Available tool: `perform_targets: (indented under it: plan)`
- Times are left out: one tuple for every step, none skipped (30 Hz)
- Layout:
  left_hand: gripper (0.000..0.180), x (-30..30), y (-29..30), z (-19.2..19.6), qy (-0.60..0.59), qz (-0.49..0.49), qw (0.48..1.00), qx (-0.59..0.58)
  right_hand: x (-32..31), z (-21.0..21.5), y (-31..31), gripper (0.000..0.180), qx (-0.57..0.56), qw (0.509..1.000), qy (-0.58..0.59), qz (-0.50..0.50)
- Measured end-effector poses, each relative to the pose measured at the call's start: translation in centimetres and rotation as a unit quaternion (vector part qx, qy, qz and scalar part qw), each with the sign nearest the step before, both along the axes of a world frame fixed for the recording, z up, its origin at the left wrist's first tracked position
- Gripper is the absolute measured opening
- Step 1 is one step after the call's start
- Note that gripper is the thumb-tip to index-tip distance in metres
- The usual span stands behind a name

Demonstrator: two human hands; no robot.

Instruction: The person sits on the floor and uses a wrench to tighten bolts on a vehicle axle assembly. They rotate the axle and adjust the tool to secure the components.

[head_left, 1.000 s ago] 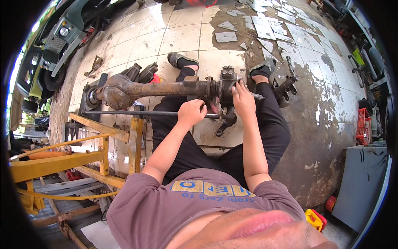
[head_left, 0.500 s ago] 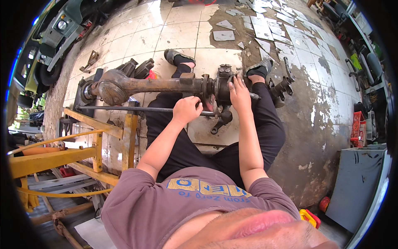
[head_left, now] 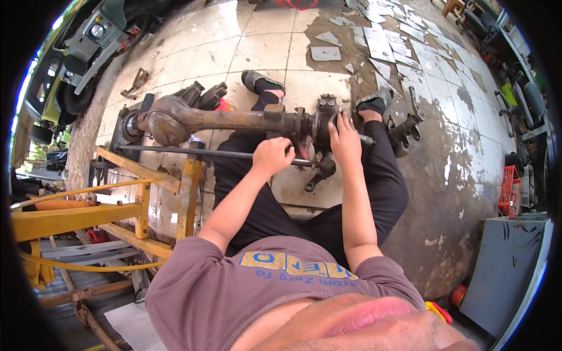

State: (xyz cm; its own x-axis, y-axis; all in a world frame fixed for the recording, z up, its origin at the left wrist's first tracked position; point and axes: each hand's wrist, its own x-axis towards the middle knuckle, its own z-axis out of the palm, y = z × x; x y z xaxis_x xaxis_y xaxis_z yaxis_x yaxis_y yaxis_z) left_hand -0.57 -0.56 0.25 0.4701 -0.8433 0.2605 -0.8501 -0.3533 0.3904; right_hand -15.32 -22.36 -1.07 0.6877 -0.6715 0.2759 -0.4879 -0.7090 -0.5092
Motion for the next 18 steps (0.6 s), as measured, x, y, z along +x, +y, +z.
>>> perform_targets:
  plan:
    - [0.017,0.1,-0.3,0.2,0.006,-0.001,1.000,-0.002,0.4,-0.1,-1.2,0.061,0.031,0.999,-0.038,0.010]
    - [0.017,-0.2,-0.5,0.4,0.025,0.008,0.999,0.019,-0.5,-0.5,-1.3,0.061,0.040,0.999,-0.027,0.007]
    - [0.018,0.3,-0.1,0.3,0.021,0.011,1.000,0.021,0.1,-0.3,-1.1,0.061,0.050,0.998,-0.025,0.011]
    - [0.018,0.5,0.3,0.2,0.017,0.014,1.000,0.022,0.5,-0.1,-0.8,0.061,0.060,0.998,-0.023,0.015]
    - [0.018,0.1,0.4,-0.1,0.021,0.016,1.000,0.017,-0.3,0.0,-0.2,0.062,0.071,0.997,0.004,0.017]
    - [0.018,-0.3,0.3,-0.1,0.022,0.014,1.000,0.015,-0.6,-0.2,0.3,0.062,0.056,0.998,0.004,0.015]
    - [0.021,-0.3,0.0,-0.1,0.014,0.003,1.000,-0.021,-0.8,-0.3,0.6,0.063,0.041,0.999,0.004,0.013]
    - [0.020,0.4,0.3,0.2,0.005,0.006,1.000,-0.009,-0.5,-0.5,0.9,0.063,0.026,1.000,0.004,0.010]
    - [0.019,0.3,0.3,0.3,0.003,0.007,1.000,0.002,-0.3,-0.6,0.6,0.065,0.010,1.000,-0.005,0.006]
    - [0.018,-0.1,-0.2,0.1,0.007,0.005,1.000,0.009,-0.3,-0.6,-0.2,0.066,0.022,1.000,-0.013,0.006]
    - [0.018,-0.1,-0.6,0.2,0.011,0.003,1.000,0.021,-0.2,-0.7,-0.9,0.066,0.033,0.999,-0.021,0.005]
    - [0.017,0.5,-0.4,0.1,0.005,0.012,1.000,0.011,0.5,-0.3,-1.0,0.067,0.046,0.998,-0.035,0.013]
    - [0.017,0.3,-0.1,-0.1,0.008,0.012,1.000,0.013,0.1,-0.3,-0.3,0.067,0.047,0.999,-0.011,0.015]
    - [0.017,0.0,0.4,-0.3,0.010,0.011,1.000,0.014,-0.8,-0.2,0.6,0.067,0.043,0.999,0.002,0.017]
    - [0.017,-0.1,0.4,-0.2,0.015,0.011,1.000,0.014,-1.4,-0.3,1.4,0.066,0.040,0.999,0.010,0.017]
    - [0.017,-0.3,0.3,-0.1,0.020,0.011,1.000,0.013,-1.5,-0.4,1.8,0.066,0.038,0.999,0.017,0.017]
    - [0.018,-0.1,0.3,0.0,0.006,0.018,1.000,0.013,-1.0,-0.5,1.8,0.066,0.024,0.999,0.020,0.014]
    - [0.018,0.0,0.0,0.2,0.004,0.013,1.000,0.016,-0.6,-0.5,1.1,0.067,0.030,0.999,0.003,0.011]
